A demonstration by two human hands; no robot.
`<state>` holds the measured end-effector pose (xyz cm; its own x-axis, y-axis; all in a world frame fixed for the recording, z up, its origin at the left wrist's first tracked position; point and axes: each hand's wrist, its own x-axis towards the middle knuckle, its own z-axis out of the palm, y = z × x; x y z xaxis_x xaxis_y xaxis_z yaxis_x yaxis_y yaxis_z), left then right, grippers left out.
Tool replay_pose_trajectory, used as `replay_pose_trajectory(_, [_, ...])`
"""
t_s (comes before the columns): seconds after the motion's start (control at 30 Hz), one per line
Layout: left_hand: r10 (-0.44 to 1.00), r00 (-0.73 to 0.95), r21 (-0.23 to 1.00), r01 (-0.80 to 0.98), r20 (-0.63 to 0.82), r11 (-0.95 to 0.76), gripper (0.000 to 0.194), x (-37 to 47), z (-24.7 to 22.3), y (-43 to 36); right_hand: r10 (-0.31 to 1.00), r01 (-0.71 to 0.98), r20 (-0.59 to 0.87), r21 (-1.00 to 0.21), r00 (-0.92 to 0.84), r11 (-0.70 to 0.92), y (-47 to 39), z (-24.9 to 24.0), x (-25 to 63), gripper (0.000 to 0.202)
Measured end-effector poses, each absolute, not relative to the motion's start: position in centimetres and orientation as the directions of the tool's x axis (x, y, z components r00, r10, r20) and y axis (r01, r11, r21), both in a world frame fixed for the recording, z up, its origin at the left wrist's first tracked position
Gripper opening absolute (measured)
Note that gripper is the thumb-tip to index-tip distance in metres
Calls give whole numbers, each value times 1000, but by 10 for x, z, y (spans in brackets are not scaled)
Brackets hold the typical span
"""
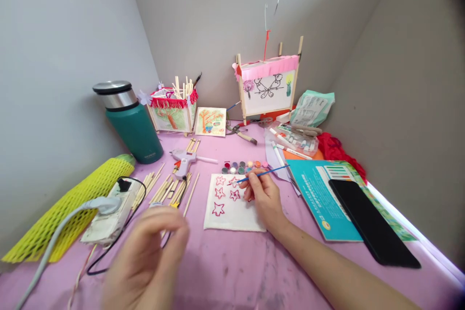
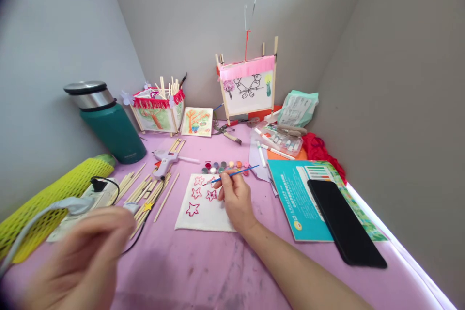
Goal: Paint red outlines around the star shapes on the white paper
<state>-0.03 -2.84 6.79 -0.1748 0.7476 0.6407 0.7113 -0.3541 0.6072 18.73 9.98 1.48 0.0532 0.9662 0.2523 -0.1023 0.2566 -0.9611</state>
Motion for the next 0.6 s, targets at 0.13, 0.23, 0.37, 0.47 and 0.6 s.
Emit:
replay_pose_trajectory(0.13, [833, -32, 558, 757, 552, -340, 9, 1, 40, -1, 964, -74, 261, -962, 45, 264, 101, 16, 187, 24])
replay_pose_trajectory(0.23, [852, 15, 442, 850, 523, -286, 26, 1, 13, 3, 965, -63, 257, -964, 45, 260, 101, 16, 187, 23])
replay_pose_trajectory(0.37, [846, 74, 343, 893, 528, -292, 34, 2, -3, 3, 964, -56, 258, -964, 60, 261, 103, 15, 186, 23])
replay_pose_trajectory(0.47, [847, 75, 308, 911, 527, -273, 34, 2, -4, 4, 963, -40, 260, -964, 72, 263, 110, 17, 187, 24])
replay_pose_trajectory(0.6, [846, 117, 238, 932, 520, -275, 32, 2, -3, 5, 952, 93, 300, -952, 64, 293, 128, 25, 189, 24])
